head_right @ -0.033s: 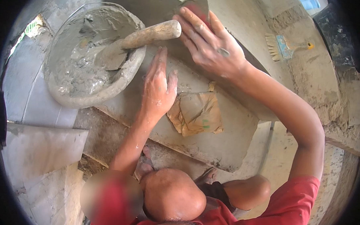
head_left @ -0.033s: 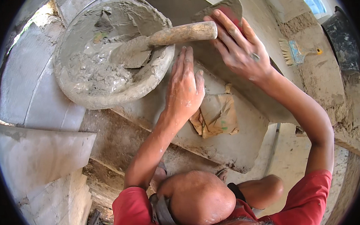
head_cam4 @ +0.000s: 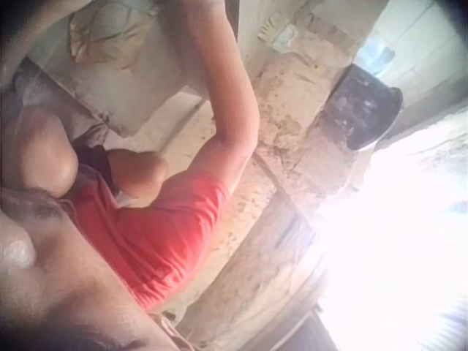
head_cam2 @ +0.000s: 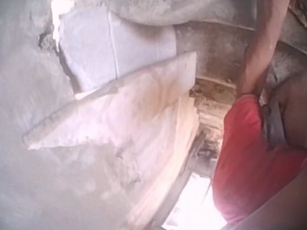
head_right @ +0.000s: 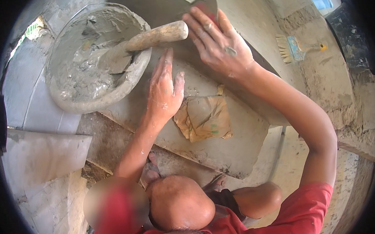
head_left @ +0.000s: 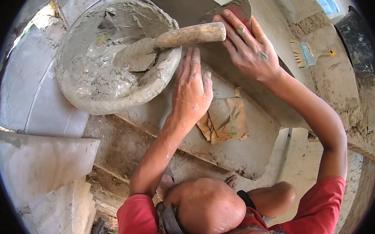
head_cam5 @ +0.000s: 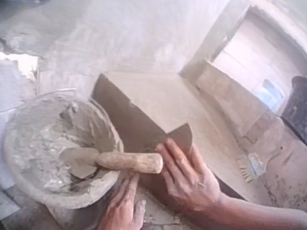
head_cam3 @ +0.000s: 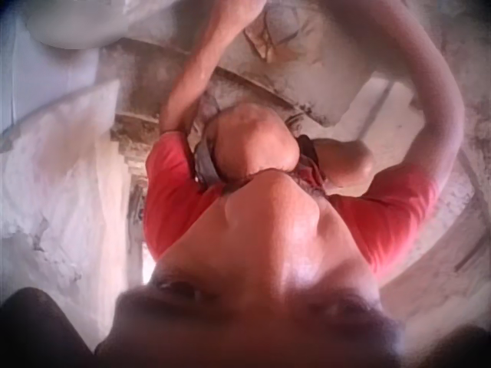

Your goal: The person applies and smooths wet plaster on a curved stair surface using a trowel and a red plastic float. They repeatedly dip the float in a bucket of water to clean it and continue smoothing the plastered area.

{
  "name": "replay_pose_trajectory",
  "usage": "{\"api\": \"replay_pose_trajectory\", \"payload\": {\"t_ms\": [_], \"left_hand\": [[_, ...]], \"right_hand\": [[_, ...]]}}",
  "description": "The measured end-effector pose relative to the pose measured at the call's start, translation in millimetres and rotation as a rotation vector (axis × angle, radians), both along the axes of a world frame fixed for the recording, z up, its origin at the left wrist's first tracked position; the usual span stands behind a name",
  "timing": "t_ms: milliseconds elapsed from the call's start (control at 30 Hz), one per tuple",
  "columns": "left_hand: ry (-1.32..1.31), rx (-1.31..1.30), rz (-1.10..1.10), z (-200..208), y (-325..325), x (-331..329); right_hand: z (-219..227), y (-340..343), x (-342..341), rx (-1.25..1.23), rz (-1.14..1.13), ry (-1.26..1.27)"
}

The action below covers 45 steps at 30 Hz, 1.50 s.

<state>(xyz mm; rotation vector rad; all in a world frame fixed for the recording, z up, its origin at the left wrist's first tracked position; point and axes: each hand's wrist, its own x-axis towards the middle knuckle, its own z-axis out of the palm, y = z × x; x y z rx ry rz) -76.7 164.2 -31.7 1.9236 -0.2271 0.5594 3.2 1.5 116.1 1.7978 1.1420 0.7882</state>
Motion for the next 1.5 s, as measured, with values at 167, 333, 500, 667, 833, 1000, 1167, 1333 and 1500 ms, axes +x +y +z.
{"api": "replay_pose_trajectory", "payload": {"t_ms": [167,333,500,667,833,1000,1167,1333,1500], "left_hand": [[0.004,-0.032,0.015,-6,5,3],[-0.002,-0.075,0.035,-5,7,6],[-0.033,-0.014,0.01,2,-1,10],[-0.028,-0.034,0.026,0,3,4],[-0.008,-0.077,0.066,-3,7,7],[-0.029,-0.055,0.055,2,-4,12],[-0.008,-0.028,0.05,0,-4,11],[-0.001,-0.027,0.038,-4,-2,10],[-0.221,-0.039,0.087,16,-2,22]], "right_hand": [[-16,-35,-3,-0.039,-0.11,0.017],[-17,-33,-42,-0.065,-0.158,0.093],[1,-13,4,0.078,-0.017,0.05],[-20,-35,-3,-0.043,-0.136,0.077],[-34,-44,-40,-0.087,-0.114,0.141],[-17,-7,-20,0.06,-0.042,0.026],[-17,-2,-5,-0.131,-0.071,-0.116],[-43,-38,-28,-0.178,-0.081,0.08],[-43,-56,-83,-0.009,-0.059,0.292]]}}
